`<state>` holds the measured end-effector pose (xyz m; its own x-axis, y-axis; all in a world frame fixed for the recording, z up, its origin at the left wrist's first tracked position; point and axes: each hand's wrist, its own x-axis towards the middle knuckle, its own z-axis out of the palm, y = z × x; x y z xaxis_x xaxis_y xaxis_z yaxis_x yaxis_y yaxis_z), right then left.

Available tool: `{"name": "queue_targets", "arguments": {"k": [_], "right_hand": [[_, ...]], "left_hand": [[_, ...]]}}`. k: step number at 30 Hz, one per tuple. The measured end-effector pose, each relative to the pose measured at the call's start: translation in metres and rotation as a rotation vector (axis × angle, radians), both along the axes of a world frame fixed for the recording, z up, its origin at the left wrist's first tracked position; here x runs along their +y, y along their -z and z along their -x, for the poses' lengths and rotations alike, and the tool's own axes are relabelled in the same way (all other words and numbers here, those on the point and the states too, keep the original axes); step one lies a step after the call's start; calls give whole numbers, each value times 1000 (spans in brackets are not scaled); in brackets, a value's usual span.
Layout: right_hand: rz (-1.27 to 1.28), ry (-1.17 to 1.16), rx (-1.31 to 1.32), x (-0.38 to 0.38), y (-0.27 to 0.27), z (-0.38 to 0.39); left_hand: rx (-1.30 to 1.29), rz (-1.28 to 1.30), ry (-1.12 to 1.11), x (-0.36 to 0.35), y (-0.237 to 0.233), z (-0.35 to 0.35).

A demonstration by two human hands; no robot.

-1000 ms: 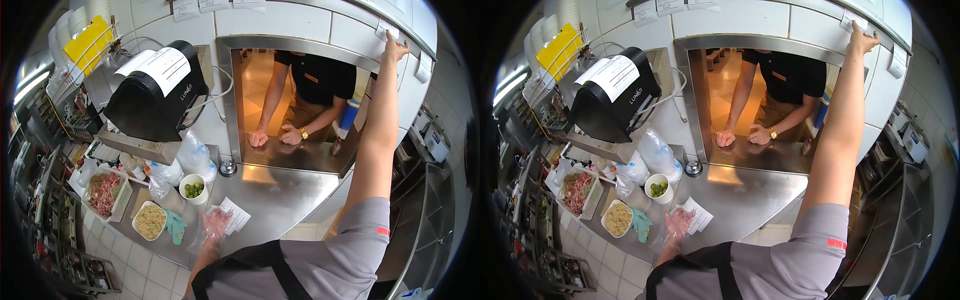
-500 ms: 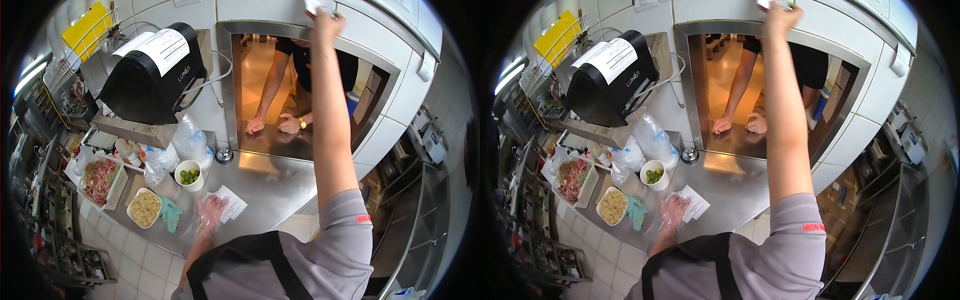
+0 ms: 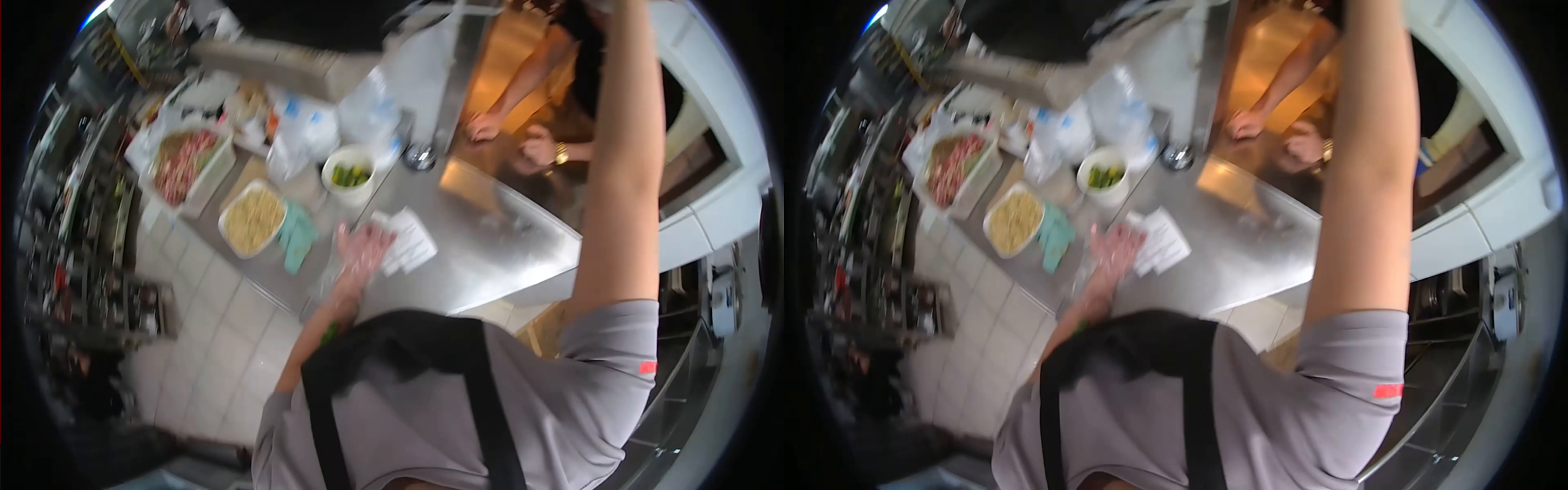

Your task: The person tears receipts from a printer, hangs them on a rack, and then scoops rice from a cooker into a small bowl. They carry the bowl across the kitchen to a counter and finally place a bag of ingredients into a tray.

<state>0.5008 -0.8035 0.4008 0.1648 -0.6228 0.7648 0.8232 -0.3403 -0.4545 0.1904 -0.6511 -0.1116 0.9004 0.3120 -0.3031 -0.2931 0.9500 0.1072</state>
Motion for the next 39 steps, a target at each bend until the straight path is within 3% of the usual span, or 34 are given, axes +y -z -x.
{"name": "queue_targets", "arguments": {"k": [1,2,3,5,6,7,8,9,11,14,16,22,26,28,32,34,36,38,39], "right_hand": [[82,29,-155,-6,19,17],[-60,56,-304,4,40,20],[-60,39,-291,0,65,28],[567,-722,-248,-32,140,57],[343,-684,-336,-2,187,111],[526,-717,-99,0,229,143],[915,-584,88,0,261,172],[954,-898,438,6,309,170],[1245,-969,781,7,390,162],[1262,-960,1013,5,451,183],[1194,-1068,1154,8,470,199],[939,-1385,1213,12,494,195],[927,-1245,1184,10,489,192],[696,-1084,1065,7,487,185],[192,-1396,1159,2,493,173],[125,-1486,1144,-3,489,177],[-7,-1805,1274,-8,486,185],[17,-1781,1398,-5,489,200],[241,-1684,1394,-3,491,209]], "left_hand": [[-32,-16,2,1,0,5],[-86,-46,12,6,-4,5],[-73,-43,-5,9,-3,5],[-147,-44,-48,9,1,5],[-140,-42,-54,7,-4,6],[-10,-20,-75,5,-16,6],[116,1,-95,5,-22,5],[118,1,-96,6,-20,4],[25,-43,-87,5,-13,3],[43,-25,-93,4,-13,3],[-4,-40,-75,5,-11,4],[-36,-29,-82,5,-8,3],[-144,75,-103,11,3,4],[-195,87,-117,13,8,4],[-288,92,-105,15,11,5],[-297,81,-102,15,15,4],[-307,68,-101,15,17,3],[-327,-1,-77,16,19,3],[-328,0,-79,16,16,3]]}}
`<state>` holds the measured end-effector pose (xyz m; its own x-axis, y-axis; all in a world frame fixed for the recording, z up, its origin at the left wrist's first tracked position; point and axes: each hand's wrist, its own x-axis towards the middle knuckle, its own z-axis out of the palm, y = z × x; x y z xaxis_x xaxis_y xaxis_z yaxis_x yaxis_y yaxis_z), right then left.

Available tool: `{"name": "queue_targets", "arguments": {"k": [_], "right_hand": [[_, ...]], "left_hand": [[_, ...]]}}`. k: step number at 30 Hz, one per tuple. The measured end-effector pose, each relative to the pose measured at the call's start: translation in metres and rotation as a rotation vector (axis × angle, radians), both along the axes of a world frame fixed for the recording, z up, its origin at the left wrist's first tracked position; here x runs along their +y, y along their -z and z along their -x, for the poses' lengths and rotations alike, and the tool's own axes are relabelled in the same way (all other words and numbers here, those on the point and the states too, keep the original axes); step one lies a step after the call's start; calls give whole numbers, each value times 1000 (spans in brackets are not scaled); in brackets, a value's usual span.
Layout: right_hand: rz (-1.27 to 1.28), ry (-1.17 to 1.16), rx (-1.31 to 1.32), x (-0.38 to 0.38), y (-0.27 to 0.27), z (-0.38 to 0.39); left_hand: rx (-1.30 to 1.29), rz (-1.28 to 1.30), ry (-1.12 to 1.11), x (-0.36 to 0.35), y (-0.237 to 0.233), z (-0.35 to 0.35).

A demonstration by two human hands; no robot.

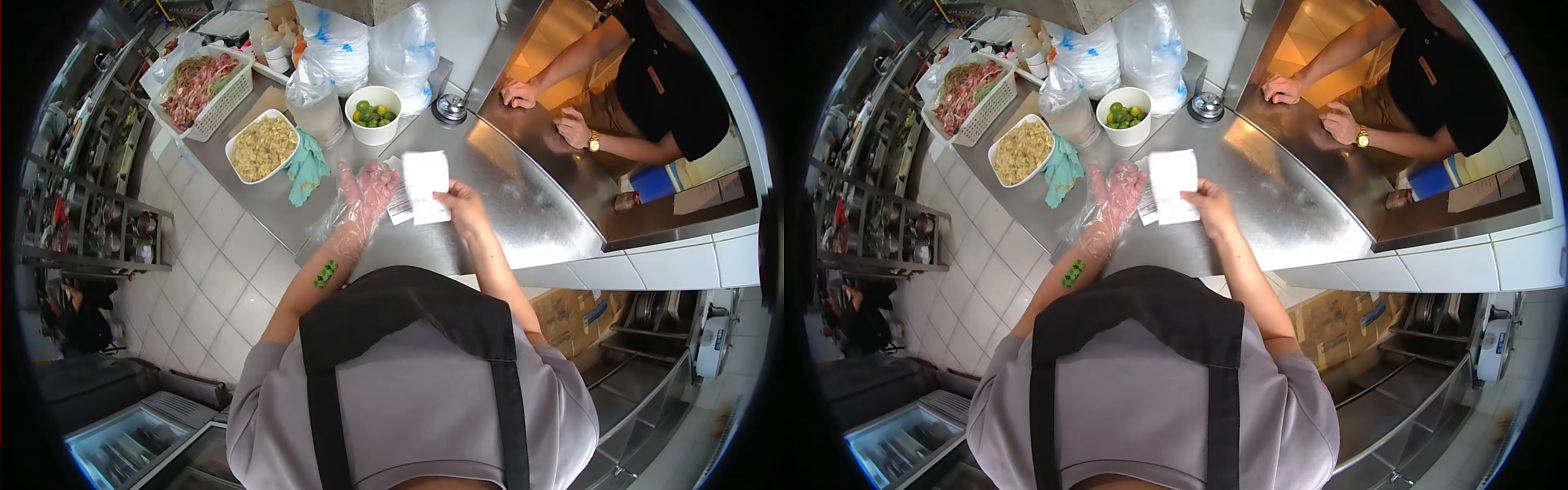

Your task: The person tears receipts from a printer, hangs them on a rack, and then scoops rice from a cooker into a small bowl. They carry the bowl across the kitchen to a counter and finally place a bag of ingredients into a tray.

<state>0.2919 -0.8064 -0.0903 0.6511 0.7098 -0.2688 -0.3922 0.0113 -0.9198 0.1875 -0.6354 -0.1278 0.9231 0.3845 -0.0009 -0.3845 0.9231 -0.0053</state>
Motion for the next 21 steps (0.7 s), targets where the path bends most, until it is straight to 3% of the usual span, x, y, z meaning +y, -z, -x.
{"name": "queue_targets", "arguments": {"k": [1,2,6,8,9,14,17,21], "right_hand": [[119,-34,-158,3,2,8],[110,-49,-150,6,14,11],[15,-72,-34,4,14,4],[43,5,-83,-6,14,-13],[67,88,-132,-12,13,-22],[174,20,-107,-29,-1,-42],[160,10,-127,-27,0,-41],[195,-2,-117,-24,2,-43]], "left_hand": [[107,33,-18,0,-4,0],[215,65,-34,-1,-8,1],[136,57,-20,-3,-10,3],[274,88,-84,-6,-16,2],[271,94,-87,-4,-12,3],[-79,226,3,3,-2,6],[73,178,-48,7,7,5],[44,213,-45,9,6,8]]}}
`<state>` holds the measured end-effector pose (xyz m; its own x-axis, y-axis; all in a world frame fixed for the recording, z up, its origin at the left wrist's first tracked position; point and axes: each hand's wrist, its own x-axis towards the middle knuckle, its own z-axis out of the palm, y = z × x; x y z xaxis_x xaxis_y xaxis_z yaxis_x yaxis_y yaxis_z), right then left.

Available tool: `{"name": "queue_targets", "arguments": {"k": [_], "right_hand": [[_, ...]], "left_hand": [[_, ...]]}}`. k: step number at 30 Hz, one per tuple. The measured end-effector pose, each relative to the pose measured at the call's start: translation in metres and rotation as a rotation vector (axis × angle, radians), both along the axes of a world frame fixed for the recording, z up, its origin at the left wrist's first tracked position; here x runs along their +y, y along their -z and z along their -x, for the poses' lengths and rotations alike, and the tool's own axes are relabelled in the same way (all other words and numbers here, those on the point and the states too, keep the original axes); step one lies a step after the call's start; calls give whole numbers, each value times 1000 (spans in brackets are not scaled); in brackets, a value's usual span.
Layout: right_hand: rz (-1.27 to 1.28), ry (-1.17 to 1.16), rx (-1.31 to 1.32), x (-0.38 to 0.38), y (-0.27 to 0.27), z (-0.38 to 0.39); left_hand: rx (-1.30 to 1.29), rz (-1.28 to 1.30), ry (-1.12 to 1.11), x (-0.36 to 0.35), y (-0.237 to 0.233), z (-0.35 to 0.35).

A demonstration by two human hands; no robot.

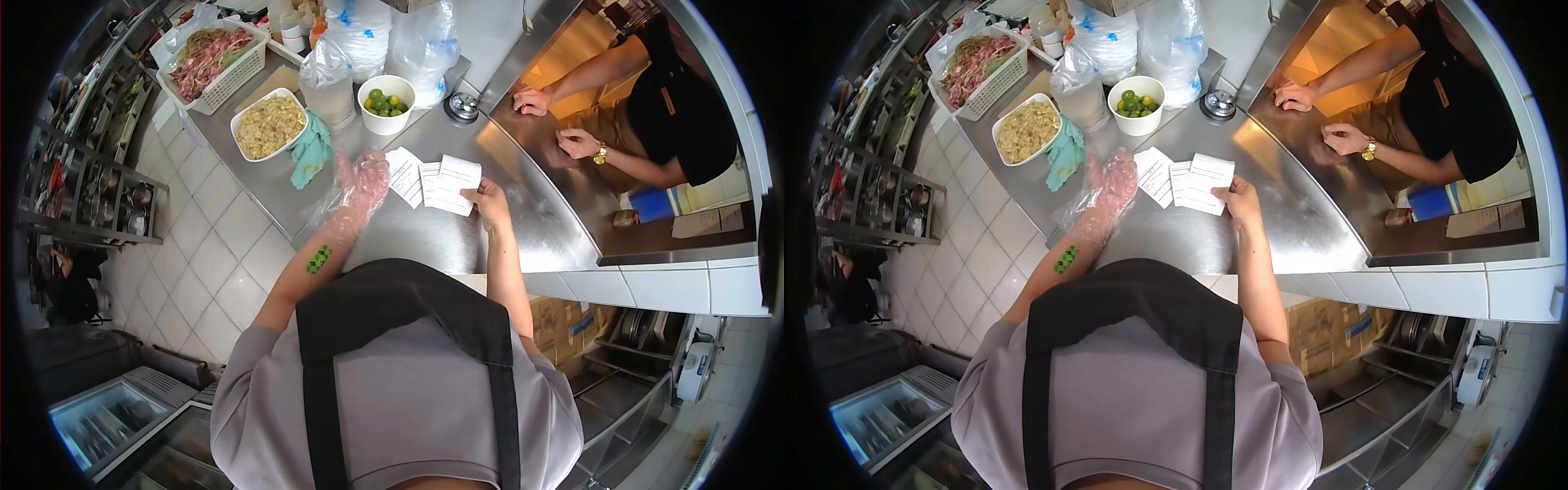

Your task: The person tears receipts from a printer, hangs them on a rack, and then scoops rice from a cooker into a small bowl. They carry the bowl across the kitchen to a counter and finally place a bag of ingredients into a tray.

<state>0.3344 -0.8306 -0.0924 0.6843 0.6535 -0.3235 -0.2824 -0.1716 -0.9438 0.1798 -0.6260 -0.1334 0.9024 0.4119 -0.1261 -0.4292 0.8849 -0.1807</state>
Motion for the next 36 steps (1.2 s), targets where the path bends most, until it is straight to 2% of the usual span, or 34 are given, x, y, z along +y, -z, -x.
{"name": "queue_targets", "arguments": {"k": [5,9,15,17,24,26,29,33,36], "right_hand": [[-43,-82,17,0,2,-2],[-54,-122,10,2,3,-4],[-14,-129,0,7,7,-5],[17,-143,-13,8,8,-6],[-18,-159,-13,13,7,-5],[-44,-197,-6,15,12,-9],[-37,-237,-26,22,7,-7],[-28,-305,-39,33,7,-15],[14,-323,-87,42,6,-18]], "left_hand": [[-253,56,56,11,14,6],[-257,75,31,10,6,8],[-169,-2,-19,5,-5,9],[10,17,-42,4,-15,10],[-2,-21,-50,6,-5,10],[144,-67,-54,4,-8,14],[108,-134,-18,4,-12,25],[167,-98,-60,2,-6,43],[20,-224,-37,-7,-9,54]]}}
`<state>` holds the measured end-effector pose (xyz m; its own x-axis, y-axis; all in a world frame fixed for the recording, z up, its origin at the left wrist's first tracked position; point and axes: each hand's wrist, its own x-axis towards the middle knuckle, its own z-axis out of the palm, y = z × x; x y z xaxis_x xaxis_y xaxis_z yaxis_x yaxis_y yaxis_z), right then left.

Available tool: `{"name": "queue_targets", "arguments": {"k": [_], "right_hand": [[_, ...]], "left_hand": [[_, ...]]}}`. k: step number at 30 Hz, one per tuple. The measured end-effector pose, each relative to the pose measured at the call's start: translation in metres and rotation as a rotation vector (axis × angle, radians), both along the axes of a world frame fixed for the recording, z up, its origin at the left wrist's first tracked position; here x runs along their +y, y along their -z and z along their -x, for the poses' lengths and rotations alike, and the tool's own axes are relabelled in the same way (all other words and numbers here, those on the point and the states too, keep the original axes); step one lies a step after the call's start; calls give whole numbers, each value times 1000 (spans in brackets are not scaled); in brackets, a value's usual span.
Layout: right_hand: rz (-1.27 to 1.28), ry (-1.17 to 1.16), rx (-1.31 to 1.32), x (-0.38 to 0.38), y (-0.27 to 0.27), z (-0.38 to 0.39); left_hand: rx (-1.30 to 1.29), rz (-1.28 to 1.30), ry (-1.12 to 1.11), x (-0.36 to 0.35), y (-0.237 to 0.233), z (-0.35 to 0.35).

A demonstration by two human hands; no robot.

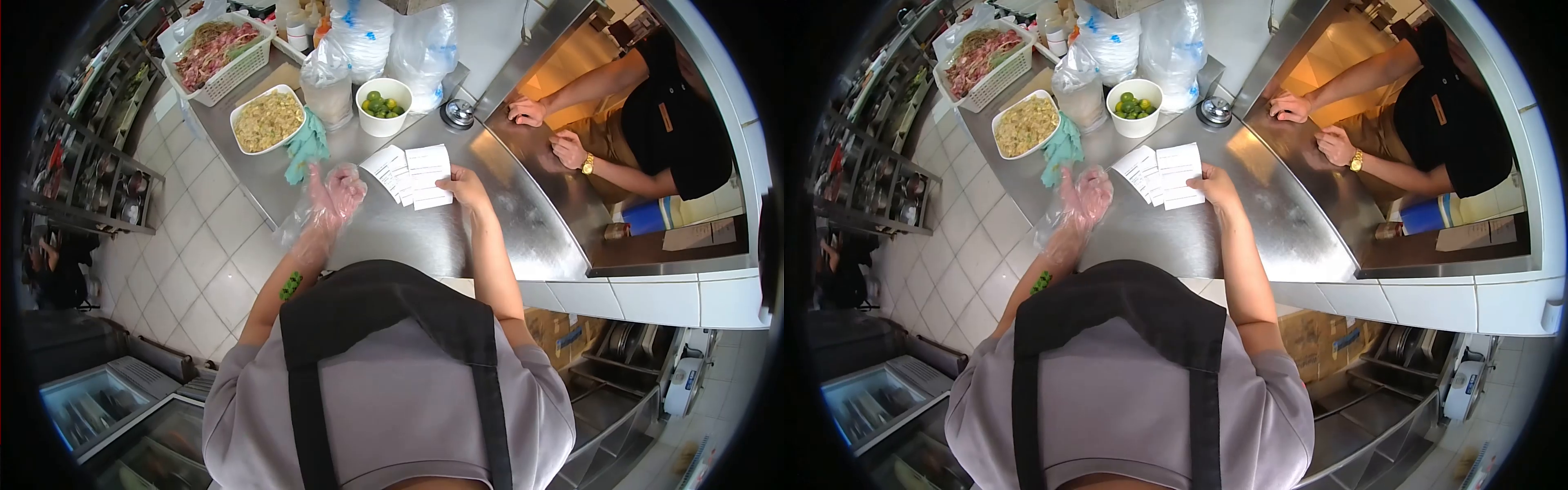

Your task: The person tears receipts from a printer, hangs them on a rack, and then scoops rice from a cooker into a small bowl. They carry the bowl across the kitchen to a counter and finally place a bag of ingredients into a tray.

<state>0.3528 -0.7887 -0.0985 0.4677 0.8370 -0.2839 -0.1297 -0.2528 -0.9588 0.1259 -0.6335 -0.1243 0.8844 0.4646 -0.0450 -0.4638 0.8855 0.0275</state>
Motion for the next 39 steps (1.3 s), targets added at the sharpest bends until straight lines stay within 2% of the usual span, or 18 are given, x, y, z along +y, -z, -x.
{"name": "queue_targets", "arguments": {"k": [2,9,17,21,26,29,33,35,39], "right_hand": [[-14,-40,24,6,4,-3],[-15,-89,22,19,4,-7],[-48,-75,41,40,3,1],[-47,-206,81,48,10,5],[-13,-217,33,54,2,32],[-90,-174,120,58,8,49],[-230,-50,273,63,-18,92],[-264,-34,276,71,-23,112],[-355,6,251,103,-45,168]], "left_hand": [[279,-172,-53,-5,0,7],[349,-217,-137,-18,-10,34],[297,-180,-208,-32,-14,58],[339,-132,-250,-46,-27,61],[216,-169,-248,-50,-23,75],[183,-175,-254,-49,-19,95],[210,-84,-295,-30,-26,132],[28,-95,-304,-13,-30,154],[32,-178,-295,30,-37,206]]}}
